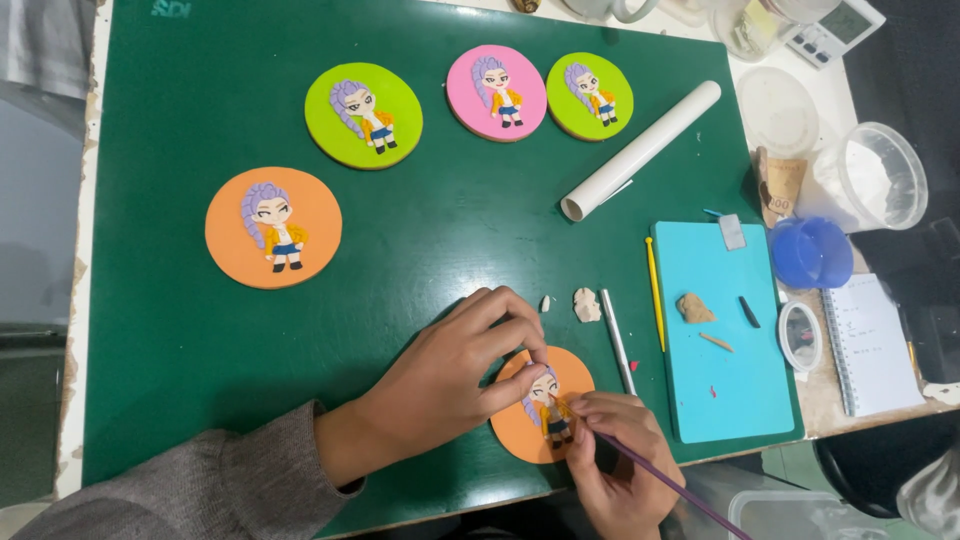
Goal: Using small tools to apply and shape tiny pieces of clay onto character figures on coasters.
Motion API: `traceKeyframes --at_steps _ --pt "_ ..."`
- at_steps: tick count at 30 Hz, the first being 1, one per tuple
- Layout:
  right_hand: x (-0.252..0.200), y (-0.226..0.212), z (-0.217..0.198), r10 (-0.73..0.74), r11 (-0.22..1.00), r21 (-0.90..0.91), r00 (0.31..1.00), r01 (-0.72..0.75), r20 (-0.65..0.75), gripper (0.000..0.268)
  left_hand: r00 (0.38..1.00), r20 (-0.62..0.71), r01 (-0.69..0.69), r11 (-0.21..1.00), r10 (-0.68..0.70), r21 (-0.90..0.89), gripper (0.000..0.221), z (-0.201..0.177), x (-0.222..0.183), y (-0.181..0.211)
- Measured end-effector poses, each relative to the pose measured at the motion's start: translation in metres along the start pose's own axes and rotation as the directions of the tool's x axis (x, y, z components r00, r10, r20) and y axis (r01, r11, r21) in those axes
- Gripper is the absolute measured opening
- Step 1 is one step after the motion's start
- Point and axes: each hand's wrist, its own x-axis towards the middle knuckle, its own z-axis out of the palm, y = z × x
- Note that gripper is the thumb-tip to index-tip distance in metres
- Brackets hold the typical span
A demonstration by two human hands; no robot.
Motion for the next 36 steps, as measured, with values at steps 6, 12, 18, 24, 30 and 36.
traceKeyframes --at_steps 6,12,18,24,30,36 --pt "-0.0012 0.0006 0.0014 0.006 1.0 0.011 0.999 -0.005 -0.048 0.01 1.0 0.003 -0.009 1.0 0.009 -0.008 0.006 -0.0011 0.0004 0.0008" --pt "-0.0014 0.0005 0.0012 0.027 0.999 0.03 0.999 -0.026 -0.025 0.013 1.0 0.021 0.011 1.0 -0.011 -0.013 0.007 -0.0007 0.0001 -0.0001" --pt "-0.0022 0.0016 0.0013 0.034 0.999 0.0 0.998 -0.034 -0.046 0.011 1.0 0.026 0.017 1.0 -0.017 -0.011 0.007 -0.001 0.0004 0.0005" --pt "-0.0014 0.0024 0.0009 -0.007 1.0 -0.013 1.0 0.007 -0.012 0.011 0.997 0.042 0.06 0.998 -0.059 -0.027 0.008 -0.0011 0.0002 0.0013" --pt "-0.004 0.0042 0.0008 0.022 1.0 0.007 0.999 -0.021 -0.048 0.01 1.0 0.023 0.009 1.0 -0.009 -0.014 0.006 0.0003 0.0001 -0.0017" --pt "-0.0009 0.0041 -0.0003 0.0 1.0 -0.023 1.0 0.0 0.003 0.01 0.999 0.036 0.031 0.999 -0.03 -0.017 0.006 0.0006 -0.0001 -0.0024"
